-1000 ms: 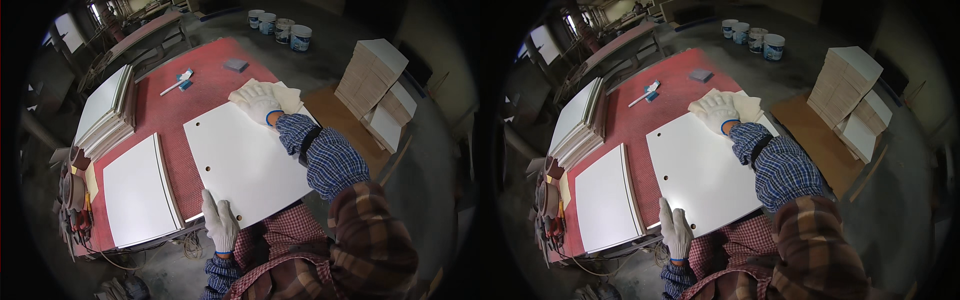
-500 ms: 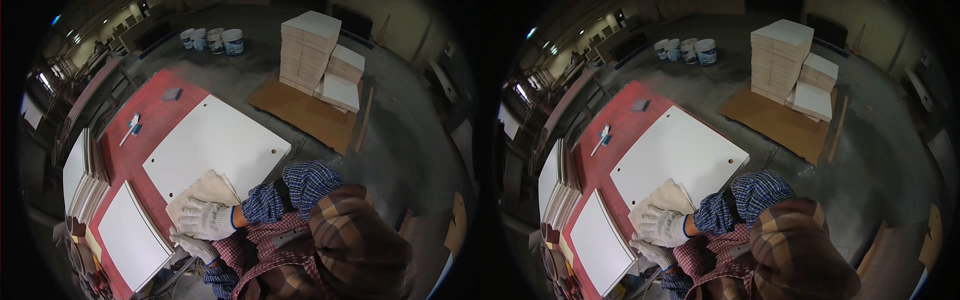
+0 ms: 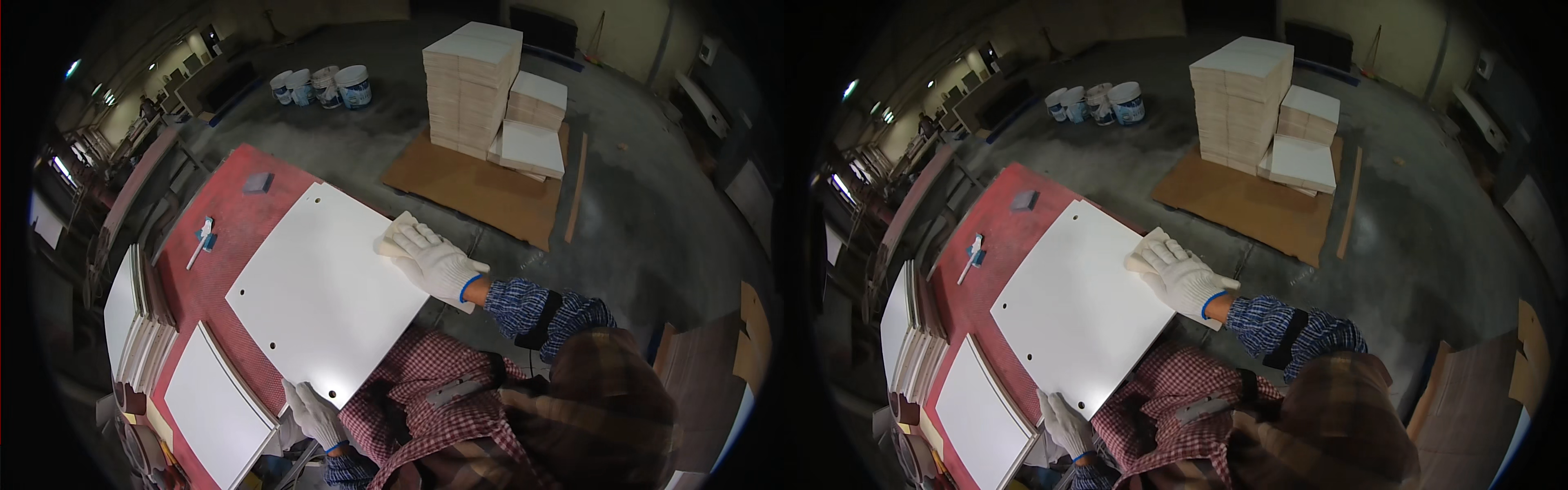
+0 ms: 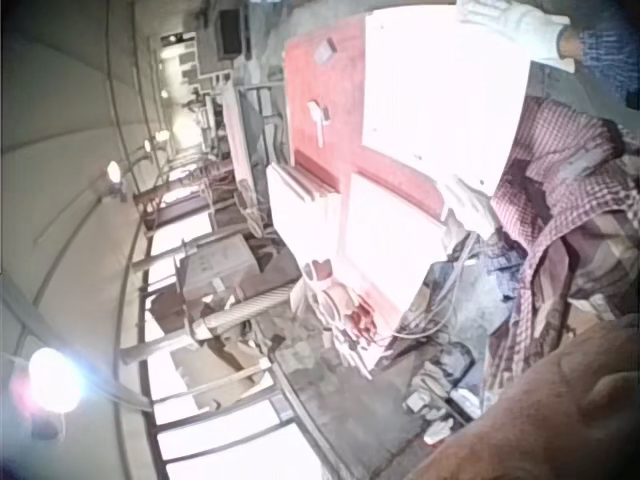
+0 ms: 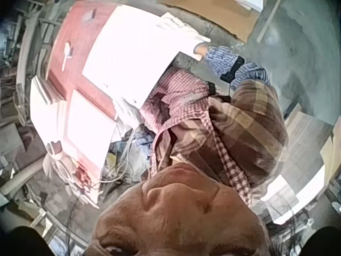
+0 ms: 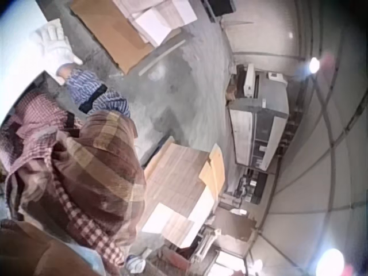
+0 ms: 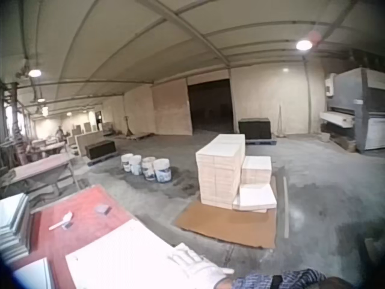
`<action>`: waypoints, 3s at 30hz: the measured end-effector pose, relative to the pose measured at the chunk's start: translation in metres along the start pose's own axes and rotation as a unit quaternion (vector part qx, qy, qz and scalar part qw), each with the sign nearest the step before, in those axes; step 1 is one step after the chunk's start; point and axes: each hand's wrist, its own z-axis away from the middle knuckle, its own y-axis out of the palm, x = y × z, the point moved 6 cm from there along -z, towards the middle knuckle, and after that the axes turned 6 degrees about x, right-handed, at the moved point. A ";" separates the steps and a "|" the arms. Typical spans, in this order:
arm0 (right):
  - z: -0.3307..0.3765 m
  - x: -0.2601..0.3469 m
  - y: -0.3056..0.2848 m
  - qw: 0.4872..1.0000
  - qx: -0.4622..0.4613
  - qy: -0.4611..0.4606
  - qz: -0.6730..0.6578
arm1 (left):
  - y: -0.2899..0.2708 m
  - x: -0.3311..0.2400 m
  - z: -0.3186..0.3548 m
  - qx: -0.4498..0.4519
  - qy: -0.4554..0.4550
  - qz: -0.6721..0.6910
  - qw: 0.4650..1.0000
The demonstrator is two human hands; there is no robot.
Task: The person is inspecting and cleaning white rectangular furniture panels by wiping them with a cloth.
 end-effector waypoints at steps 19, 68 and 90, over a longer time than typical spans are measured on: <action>0.098 -0.063 -0.021 0.762 -0.015 0.159 -0.628 | -0.063 -0.055 0.019 0.097 0.383 -0.275 0.877; -0.107 0.128 -0.053 0.968 0.001 -0.246 -0.055 | -0.016 0.005 -0.073 0.065 -0.216 0.022 0.974; -0.267 0.225 0.115 0.919 -0.035 -0.360 0.155 | -0.015 0.004 -0.076 0.105 -0.198 0.124 0.967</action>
